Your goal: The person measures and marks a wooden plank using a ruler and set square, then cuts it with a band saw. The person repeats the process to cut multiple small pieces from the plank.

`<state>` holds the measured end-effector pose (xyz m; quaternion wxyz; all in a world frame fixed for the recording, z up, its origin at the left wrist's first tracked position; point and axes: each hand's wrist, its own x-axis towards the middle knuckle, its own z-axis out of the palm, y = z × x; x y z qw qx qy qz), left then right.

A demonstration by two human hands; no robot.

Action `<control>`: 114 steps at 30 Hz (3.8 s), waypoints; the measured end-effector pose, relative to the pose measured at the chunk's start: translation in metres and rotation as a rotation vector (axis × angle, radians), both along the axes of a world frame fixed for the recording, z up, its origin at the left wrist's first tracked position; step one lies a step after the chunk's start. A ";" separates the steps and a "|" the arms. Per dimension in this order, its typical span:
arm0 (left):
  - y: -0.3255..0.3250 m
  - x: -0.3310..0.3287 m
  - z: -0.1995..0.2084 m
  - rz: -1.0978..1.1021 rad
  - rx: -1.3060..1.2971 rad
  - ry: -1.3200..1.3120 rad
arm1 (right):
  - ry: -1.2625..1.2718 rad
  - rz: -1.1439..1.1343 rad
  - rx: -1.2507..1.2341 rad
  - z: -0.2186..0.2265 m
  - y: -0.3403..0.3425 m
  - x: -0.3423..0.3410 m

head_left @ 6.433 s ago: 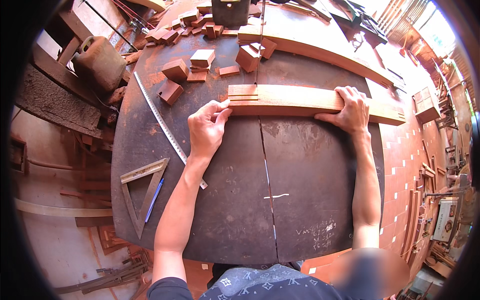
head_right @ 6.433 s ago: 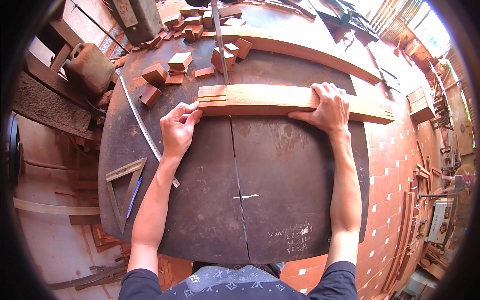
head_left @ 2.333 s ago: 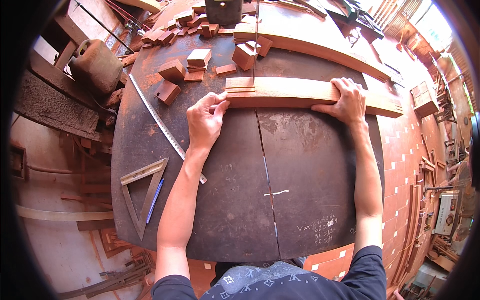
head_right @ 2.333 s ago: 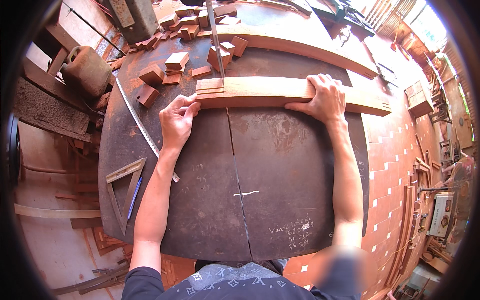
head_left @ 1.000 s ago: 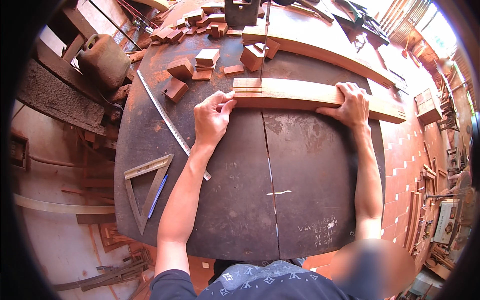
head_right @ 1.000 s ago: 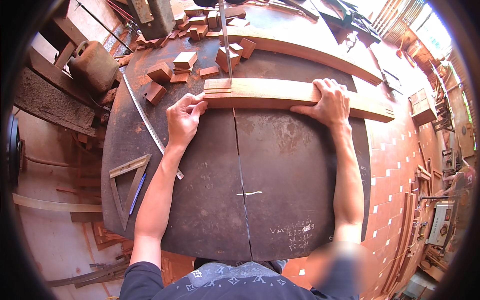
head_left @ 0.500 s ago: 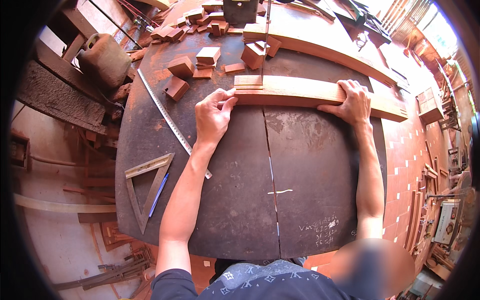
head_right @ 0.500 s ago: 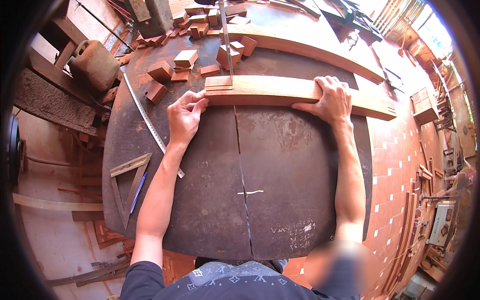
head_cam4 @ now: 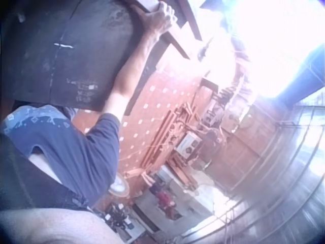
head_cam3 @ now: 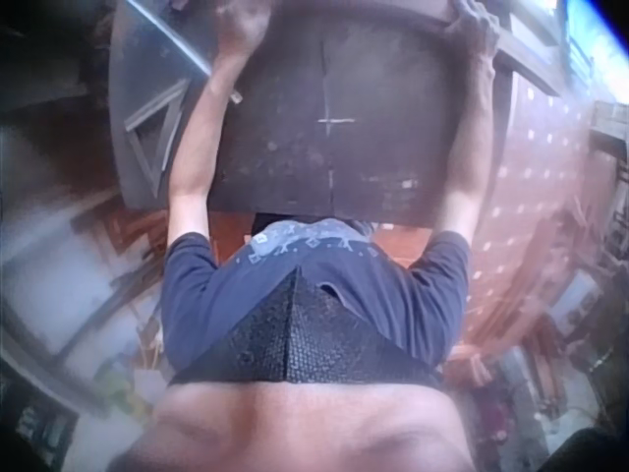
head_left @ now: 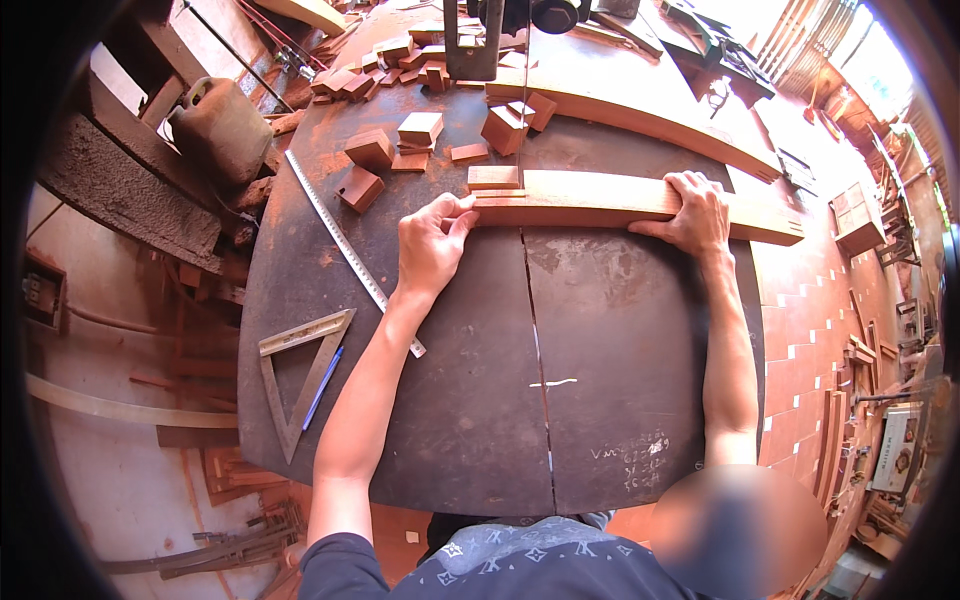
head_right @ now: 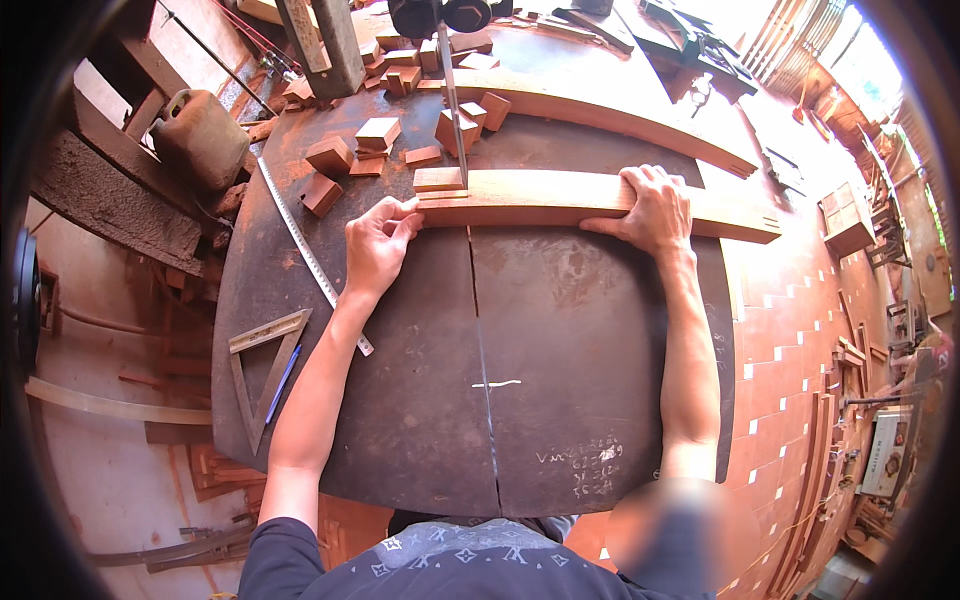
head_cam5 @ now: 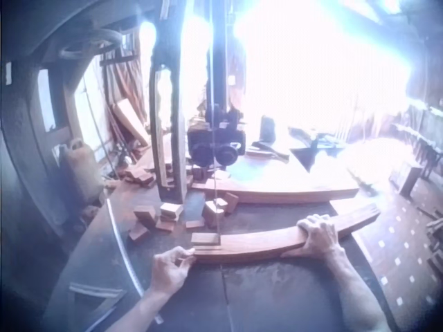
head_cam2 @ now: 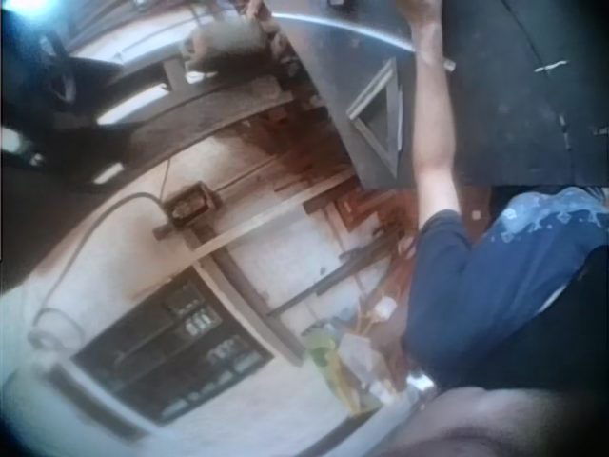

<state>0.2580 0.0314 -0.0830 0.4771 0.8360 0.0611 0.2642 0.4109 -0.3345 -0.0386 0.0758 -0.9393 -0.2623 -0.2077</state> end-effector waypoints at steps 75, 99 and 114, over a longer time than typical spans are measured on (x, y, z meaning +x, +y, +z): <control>-0.020 0.025 -0.014 -0.001 -0.097 -0.080 | -0.001 -0.084 -0.045 -0.011 -0.021 0.021; -0.018 0.022 -0.006 0.002 0.092 -0.061 | -0.012 -0.083 -0.013 -0.007 -0.018 0.019; 0.100 -0.036 0.062 -0.036 0.505 0.232 | 0.017 0.051 -0.018 0.001 -0.050 -0.026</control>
